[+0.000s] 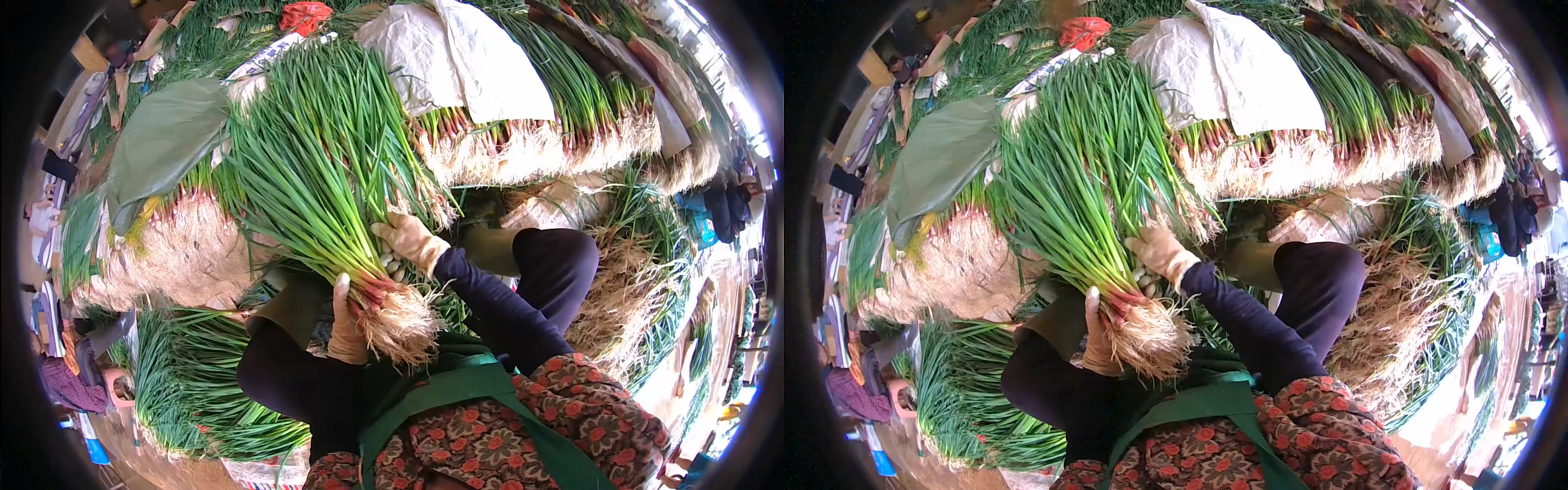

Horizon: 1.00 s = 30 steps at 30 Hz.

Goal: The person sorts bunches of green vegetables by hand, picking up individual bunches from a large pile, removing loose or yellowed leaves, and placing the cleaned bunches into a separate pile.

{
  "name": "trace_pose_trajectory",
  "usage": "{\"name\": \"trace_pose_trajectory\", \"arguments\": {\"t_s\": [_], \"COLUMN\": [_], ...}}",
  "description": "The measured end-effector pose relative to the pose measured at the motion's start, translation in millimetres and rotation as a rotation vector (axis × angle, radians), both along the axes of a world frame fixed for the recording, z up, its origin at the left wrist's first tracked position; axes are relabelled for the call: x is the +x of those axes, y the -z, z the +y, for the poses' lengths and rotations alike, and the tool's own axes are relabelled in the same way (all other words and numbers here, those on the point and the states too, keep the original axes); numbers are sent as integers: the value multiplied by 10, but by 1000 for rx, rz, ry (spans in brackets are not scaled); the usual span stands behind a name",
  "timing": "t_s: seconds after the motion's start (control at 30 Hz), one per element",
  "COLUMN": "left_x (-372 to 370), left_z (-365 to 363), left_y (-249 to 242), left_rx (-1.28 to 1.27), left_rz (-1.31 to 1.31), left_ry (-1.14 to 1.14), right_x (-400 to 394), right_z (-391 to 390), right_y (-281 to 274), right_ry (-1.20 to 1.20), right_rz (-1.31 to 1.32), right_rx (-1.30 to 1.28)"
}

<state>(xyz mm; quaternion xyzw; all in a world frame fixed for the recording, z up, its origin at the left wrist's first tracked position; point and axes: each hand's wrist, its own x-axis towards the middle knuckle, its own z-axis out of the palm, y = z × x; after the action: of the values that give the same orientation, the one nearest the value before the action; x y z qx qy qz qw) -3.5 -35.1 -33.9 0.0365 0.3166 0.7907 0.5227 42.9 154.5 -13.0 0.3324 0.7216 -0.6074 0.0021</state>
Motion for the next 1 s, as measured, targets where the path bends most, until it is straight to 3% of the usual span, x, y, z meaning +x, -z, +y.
{"name": "trace_pose_trajectory", "arguments": {"t_s": [0.07,0.1,0.13,0.17,0.23,0.27,0.37,0.4,0.47,0.5,0.53,0.6,0.63,0.7,0.73,0.77,0.83,0.87,0.93,1.0], "left_x": [-31,-5,31,85,129,113,138,136,123,131,124,112,-50,-285,-229,-402,-275,-282,-301,-173], "left_z": [-63,-29,-10,21,77,98,68,71,13,-4,1,8,-74,-181,-213,-79,-35,88,223,163], "left_y": [204,117,32,-54,-137,-126,-163,-159,-4,-65,-112,-204,-181,-173,-100,-37,-306,-210,-148,-124], "left_rx": [99,124,144,175,288,369,242,187,231,285,359,508,534,581,644,756,621,690,699,612], "left_rz": [-81,-130,-179,-248,-291,-269,-324,-360,-373,-350,-340,-322,-275,-446,-425,-349,-364,-369,-273,-283], "left_ry": [46,58,72,9,-51,-56,-80,-112,-111,-94,-85,-61,86,227,92,371,222,250,345,238], "right_x": [196,328,371,413,508,554,449,288,54,24,9,-66,-14,145,192,236,228,247,97,65], "right_z": [-123,-138,-139,-1,110,109,-60,-73,-182,-249,-208,-206,-38,243,291,344,115,53,-100,-97], "right_y": [254,224,401,1074,856,673,210,409,254,229,220,986,1007,711,694,845,893,1206,1282,1331], "right_ry": [-14,-91,23,108,408,389,31,5,126,179,84,287,373,546,572,492,439,285,221,282], "right_rz": [66,15,-68,56,16,-27,304,372,243,176,75,415,480,698,738,635,480,192,-125,96], "right_rx": [39,-202,-271,-51,-390,-482,-860,-1075,-1001,-781,-632,-210,-222,-413,-421,-189,-290,-40,185,-144]}}
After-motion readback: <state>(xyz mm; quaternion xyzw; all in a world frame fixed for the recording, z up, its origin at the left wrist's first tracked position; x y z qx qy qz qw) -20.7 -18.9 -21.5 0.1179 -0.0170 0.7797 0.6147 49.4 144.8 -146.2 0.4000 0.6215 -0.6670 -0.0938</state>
